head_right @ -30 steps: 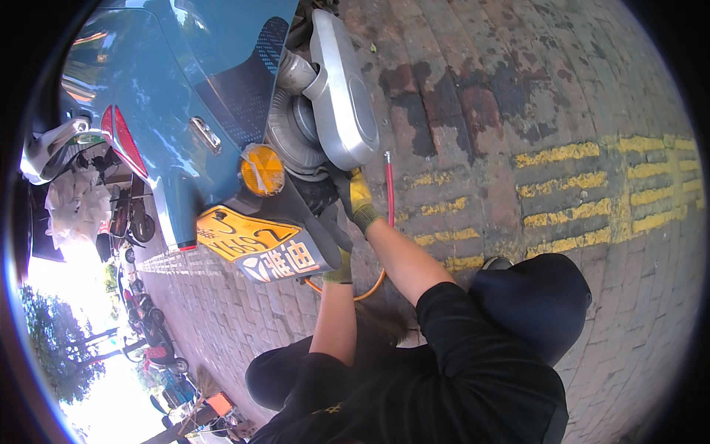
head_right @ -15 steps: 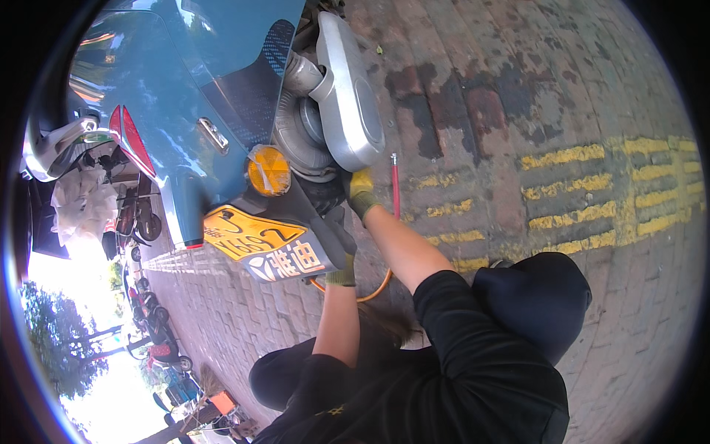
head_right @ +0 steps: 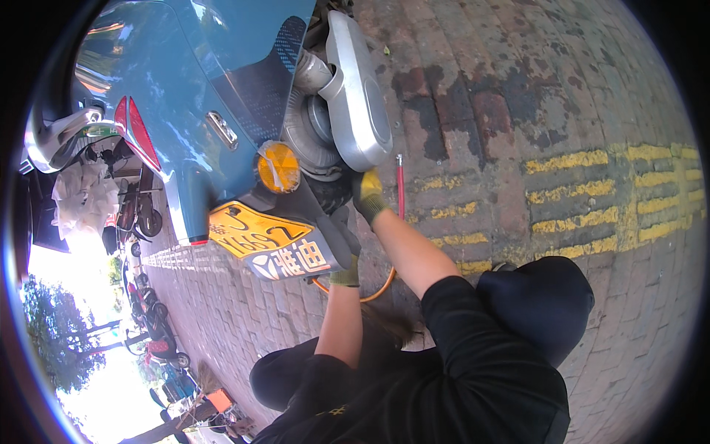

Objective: The person kneels beside a blue scooter and uses a red air hose to inflate the rear tire. They then stand, walk into a cluttered workshop, and pick up several tools from the floor. The person retrieves a cardboard box containing batteries, opens it, and removes the batteries.

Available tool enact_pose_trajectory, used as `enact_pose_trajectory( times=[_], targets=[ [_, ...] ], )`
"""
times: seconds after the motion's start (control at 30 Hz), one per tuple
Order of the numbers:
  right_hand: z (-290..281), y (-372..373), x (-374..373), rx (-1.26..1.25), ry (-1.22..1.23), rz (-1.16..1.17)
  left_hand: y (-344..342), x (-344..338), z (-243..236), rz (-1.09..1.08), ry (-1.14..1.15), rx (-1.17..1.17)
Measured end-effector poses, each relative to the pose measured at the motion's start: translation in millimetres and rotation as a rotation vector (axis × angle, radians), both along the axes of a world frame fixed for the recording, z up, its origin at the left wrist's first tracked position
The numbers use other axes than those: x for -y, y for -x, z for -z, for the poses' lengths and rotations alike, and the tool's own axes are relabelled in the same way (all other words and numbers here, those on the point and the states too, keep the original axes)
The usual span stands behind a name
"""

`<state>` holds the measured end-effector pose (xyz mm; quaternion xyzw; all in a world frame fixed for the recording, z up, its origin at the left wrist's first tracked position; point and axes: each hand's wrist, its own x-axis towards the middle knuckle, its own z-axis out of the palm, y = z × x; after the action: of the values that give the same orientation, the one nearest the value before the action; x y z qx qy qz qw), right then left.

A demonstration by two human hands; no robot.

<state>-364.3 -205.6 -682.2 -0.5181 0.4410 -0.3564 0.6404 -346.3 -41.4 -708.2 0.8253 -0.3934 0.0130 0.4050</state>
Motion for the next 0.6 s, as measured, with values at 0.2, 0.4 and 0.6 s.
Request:
enact_pose_trajectory(
  times=[0.2,0.4,0.6],
  targets=[
    [-5,1,1,0.165,-0.164,-0.061,5,-5,3,0.006,-0.254,0.287],
    [-6,2,6,-0.127,0.034,-0.145,8,6,-16,0.042,-0.1,0.325],
    [-6,8,3,0.016,-0.018,-0.107,29,33,-69,0.072,-0.219,0.331]
  ],
)
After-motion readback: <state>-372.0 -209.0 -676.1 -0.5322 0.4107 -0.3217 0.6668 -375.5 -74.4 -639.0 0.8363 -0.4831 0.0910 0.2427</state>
